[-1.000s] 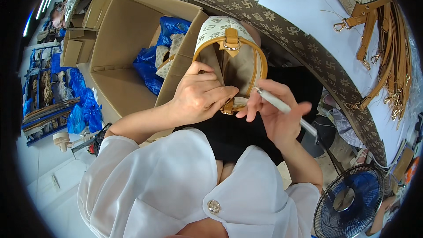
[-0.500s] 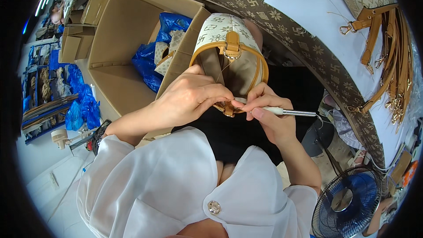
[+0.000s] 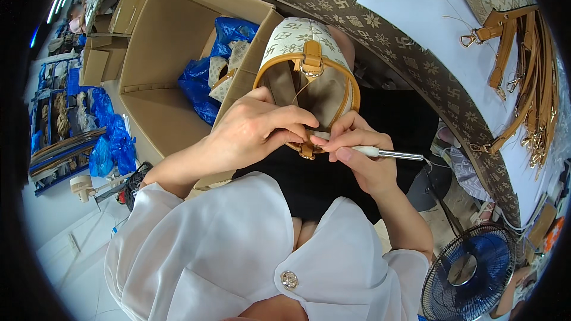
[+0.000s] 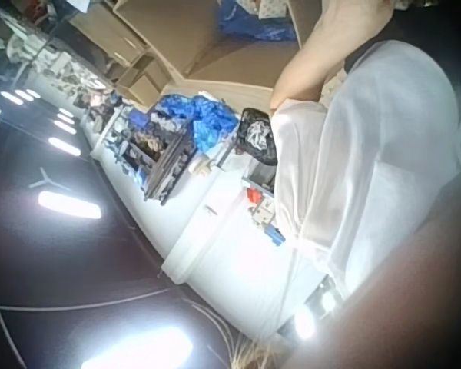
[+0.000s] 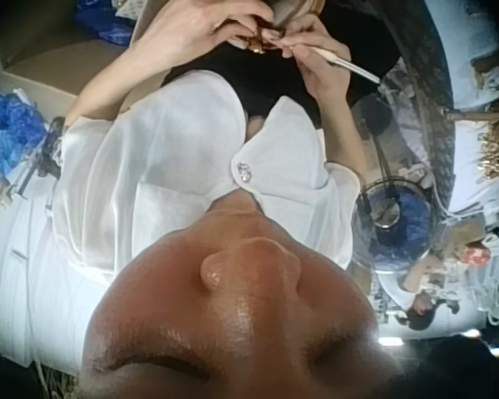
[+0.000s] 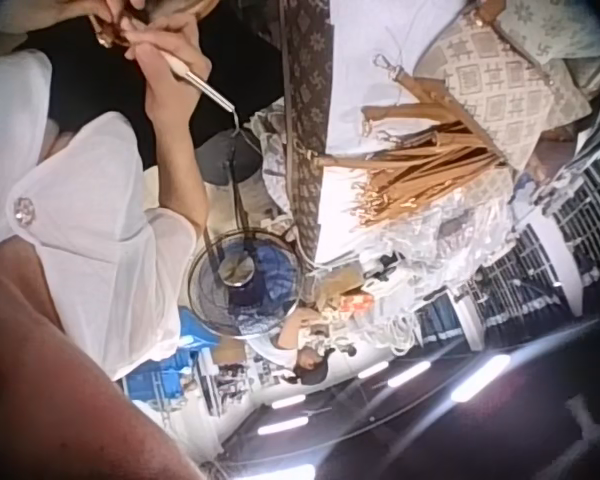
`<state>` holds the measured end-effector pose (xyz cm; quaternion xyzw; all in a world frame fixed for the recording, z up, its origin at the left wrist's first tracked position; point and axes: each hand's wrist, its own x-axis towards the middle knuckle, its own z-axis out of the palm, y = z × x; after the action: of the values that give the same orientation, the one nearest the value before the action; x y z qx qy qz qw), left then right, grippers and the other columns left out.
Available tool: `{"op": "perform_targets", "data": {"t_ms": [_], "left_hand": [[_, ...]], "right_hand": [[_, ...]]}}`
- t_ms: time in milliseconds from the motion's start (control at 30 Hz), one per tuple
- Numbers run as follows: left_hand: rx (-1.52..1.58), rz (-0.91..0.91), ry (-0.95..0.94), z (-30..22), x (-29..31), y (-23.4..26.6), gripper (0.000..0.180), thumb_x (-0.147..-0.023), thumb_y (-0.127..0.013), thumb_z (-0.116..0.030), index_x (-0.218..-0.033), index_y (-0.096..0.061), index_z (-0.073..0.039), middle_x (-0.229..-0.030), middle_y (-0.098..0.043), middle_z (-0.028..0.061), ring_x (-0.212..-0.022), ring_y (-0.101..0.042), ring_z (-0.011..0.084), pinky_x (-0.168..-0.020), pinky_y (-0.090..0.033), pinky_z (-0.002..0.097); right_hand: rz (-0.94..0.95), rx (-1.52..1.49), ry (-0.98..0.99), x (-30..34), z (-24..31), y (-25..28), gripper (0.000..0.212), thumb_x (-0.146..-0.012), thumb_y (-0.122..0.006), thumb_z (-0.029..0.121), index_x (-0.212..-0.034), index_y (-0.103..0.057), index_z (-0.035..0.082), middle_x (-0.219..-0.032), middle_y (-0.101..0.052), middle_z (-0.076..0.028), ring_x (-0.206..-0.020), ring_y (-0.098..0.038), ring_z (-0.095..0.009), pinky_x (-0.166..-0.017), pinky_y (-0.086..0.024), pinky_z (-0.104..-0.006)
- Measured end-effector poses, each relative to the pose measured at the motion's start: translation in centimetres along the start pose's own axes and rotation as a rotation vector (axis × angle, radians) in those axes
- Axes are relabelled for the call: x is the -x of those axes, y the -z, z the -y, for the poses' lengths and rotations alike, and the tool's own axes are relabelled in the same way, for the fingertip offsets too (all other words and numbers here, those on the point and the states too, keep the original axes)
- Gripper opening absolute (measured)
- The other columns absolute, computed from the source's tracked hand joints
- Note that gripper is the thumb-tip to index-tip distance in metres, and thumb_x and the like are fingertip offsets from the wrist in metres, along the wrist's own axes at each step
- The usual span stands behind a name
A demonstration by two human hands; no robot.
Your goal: Applying finishing glue or sealant to the edges of handbags using a precision tool.
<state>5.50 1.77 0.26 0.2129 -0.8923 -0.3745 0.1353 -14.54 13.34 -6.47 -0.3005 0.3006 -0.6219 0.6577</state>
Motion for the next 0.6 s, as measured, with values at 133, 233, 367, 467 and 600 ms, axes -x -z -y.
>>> {"op": "perform_targets", "data": {"t_ms": [133, 233, 367, 467, 600], "left_hand": [[-0.098, -0.085, -0.137, 1.2, 0.4, -1.3, 0.018, -0.082, -0.072, -0.009, -0.097, -0.062, -0.013, -0.069, -0.067, -0.0015, -0.060, -0.060, 0.0133, -0.064, -0.036, 0.0271], [-0.125, -0.112, -0.180, 1.5, 0.7, -1.6, 0.016, -0.082, -0.073, -0.010, -0.096, -0.064, -0.012, -0.071, -0.068, -0.0021, -0.060, -0.060, 0.0116, -0.064, -0.036, 0.0267], [-0.100, -0.147, -0.170, 1.6, 1.0, -1.6, 0.014, -0.083, -0.074, -0.011, -0.095, -0.068, -0.009, -0.079, -0.072, -0.0026, -0.062, -0.063, 0.0101, -0.064, -0.038, 0.0264], [-0.063, -0.185, -0.161, 1.7, 1.1, -1.5, 0.015, -0.084, -0.074, -0.012, -0.097, -0.067, -0.009, -0.080, -0.072, -0.0026, -0.062, -0.063, 0.0104, -0.064, -0.039, 0.0263], [-0.070, -0.149, -0.131, 1.8, 1.2, -1.0, 0.021, -0.083, -0.074, -0.011, -0.102, -0.066, -0.009, -0.081, -0.073, -0.0032, -0.065, -0.064, 0.0102, -0.068, -0.040, 0.0264]], "right_hand": [[-0.065, 0.163, -0.036, -0.1, 0.6, -0.9, 0.009, -0.088, -0.064, 0.002, -0.092, -0.067, -0.005, -0.092, -0.057, -0.010, -0.072, -0.058, -0.012, -0.068, -0.052, -0.0244], [-0.177, 0.197, -0.059, 0.0, 0.5, -1.3, 0.010, -0.085, -0.066, 0.002, -0.086, -0.056, 0.000, -0.089, -0.055, -0.011, -0.067, -0.056, -0.010, -0.057, -0.049, -0.0224], [-0.136, 0.379, -0.079, -0.3, 1.1, -2.0, 0.016, -0.085, -0.066, -0.002, -0.084, -0.051, 0.003, -0.085, -0.056, -0.009, -0.064, -0.056, -0.009, -0.056, -0.048, -0.0192], [-0.098, 0.438, -0.101, -0.5, 1.4, -2.1, 0.016, -0.084, -0.068, -0.003, -0.084, -0.052, 0.002, -0.085, -0.058, -0.007, -0.066, -0.058, -0.009, -0.060, -0.048, -0.0202], [-0.067, 0.472, -0.104, -0.8, 1.6, -2.3, 0.016, -0.084, -0.068, -0.004, -0.083, -0.053, 0.002, -0.084, -0.058, -0.006, -0.067, -0.059, -0.008, -0.062, -0.049, -0.0209]]}}
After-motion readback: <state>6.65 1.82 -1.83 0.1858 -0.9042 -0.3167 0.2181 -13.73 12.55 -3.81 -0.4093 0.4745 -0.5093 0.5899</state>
